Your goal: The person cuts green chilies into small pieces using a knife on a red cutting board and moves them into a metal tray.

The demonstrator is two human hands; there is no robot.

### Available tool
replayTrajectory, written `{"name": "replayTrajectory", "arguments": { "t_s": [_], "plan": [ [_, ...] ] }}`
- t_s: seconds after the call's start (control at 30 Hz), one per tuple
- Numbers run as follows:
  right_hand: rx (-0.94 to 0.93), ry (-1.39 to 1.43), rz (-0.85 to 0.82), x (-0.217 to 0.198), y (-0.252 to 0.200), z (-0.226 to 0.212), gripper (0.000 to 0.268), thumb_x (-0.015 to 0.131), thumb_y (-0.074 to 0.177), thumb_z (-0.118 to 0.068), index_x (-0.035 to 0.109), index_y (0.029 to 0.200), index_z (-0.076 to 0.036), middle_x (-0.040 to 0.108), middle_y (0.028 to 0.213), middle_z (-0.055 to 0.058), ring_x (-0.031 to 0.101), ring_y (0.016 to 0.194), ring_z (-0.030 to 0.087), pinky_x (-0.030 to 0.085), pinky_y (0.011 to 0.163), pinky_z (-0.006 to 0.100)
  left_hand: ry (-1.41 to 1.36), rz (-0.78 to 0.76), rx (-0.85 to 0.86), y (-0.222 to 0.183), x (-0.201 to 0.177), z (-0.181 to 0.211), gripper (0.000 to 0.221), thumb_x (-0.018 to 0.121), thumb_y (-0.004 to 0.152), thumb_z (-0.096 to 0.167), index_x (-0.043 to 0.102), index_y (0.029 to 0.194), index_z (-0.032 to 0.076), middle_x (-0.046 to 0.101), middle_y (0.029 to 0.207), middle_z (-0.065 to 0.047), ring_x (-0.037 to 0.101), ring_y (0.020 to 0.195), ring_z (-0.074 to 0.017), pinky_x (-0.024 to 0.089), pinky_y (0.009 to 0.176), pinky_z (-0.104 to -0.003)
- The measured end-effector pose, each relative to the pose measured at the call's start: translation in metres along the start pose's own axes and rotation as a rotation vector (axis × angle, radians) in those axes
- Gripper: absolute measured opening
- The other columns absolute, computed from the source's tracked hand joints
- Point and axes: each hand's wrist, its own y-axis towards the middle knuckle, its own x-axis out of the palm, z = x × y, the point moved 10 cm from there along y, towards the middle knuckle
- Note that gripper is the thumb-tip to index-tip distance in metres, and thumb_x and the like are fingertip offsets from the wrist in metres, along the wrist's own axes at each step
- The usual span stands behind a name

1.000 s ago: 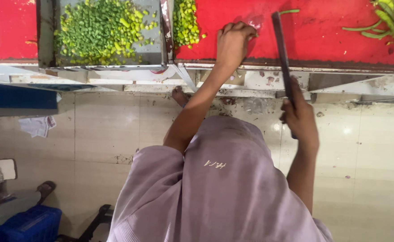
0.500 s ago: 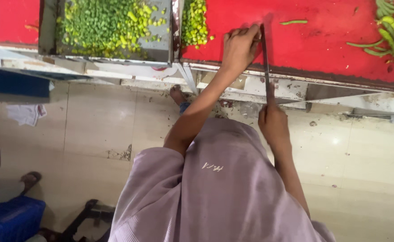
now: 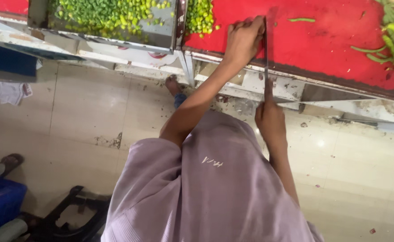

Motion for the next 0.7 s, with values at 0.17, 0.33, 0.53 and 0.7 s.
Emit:
{"name": "replayTrajectory", "arguments": {
  "t_s": [0.17,0.33,0.53,0.7],
  "plan": [
    [-0.173,-0.023,0.055,-0.008,0.064,-0.013,0.084,0.054,0.093,0.001,0.016,0.167,-0.009,0.068,0.089,0.028,0.066,0.073,0.046,0.049,0.066,0.054,0.029,-0.04,0.042,-0.001,0.0,0.002,0.026,0.071,0.078,0.004,0.061,0.1,0.014,0.072,0.086,-0.007,0.069,0.087,-0.0335,0.045,0.08,-0.048],
    [-0.13,-0.012,-0.015,0.007,0.05,-0.009,0.082,0.053,0.096,-0.001,0.014,0.167,-0.011,0.068,0.087,0.028,0.067,0.07,0.044,0.05,0.068,0.054,0.068,-0.04,0.039,-0.001,0.001,0.0,0.028,0.07,0.077,0.001,0.061,0.102,0.011,0.071,0.087,-0.01,0.068,0.088,-0.0361,0.046,0.08,-0.048],
    [-0.014,-0.069,-0.062,0.014,0.025,-0.002,0.08,0.051,0.098,-0.001,0.013,0.168,-0.009,0.066,0.077,0.028,0.065,0.067,0.045,0.05,0.066,0.054,0.179,0.033,0.011,-0.015,-0.007,0.006,0.029,0.067,0.071,-0.004,0.064,0.096,0.012,0.071,0.096,-0.009,0.068,0.099,-0.0323,0.048,0.087,-0.047],
    [-0.152,-0.034,0.013,-0.001,0.079,-0.011,0.08,0.054,0.097,-0.002,0.017,0.168,-0.012,0.065,0.079,0.027,0.068,0.071,0.042,0.051,0.07,0.051,0.184,0.026,-0.031,-0.016,-0.007,-0.003,0.041,0.072,0.068,0.002,0.067,0.108,0.009,0.069,0.102,-0.015,0.066,0.102,-0.0363,0.05,0.087,-0.047]
  ]
}}
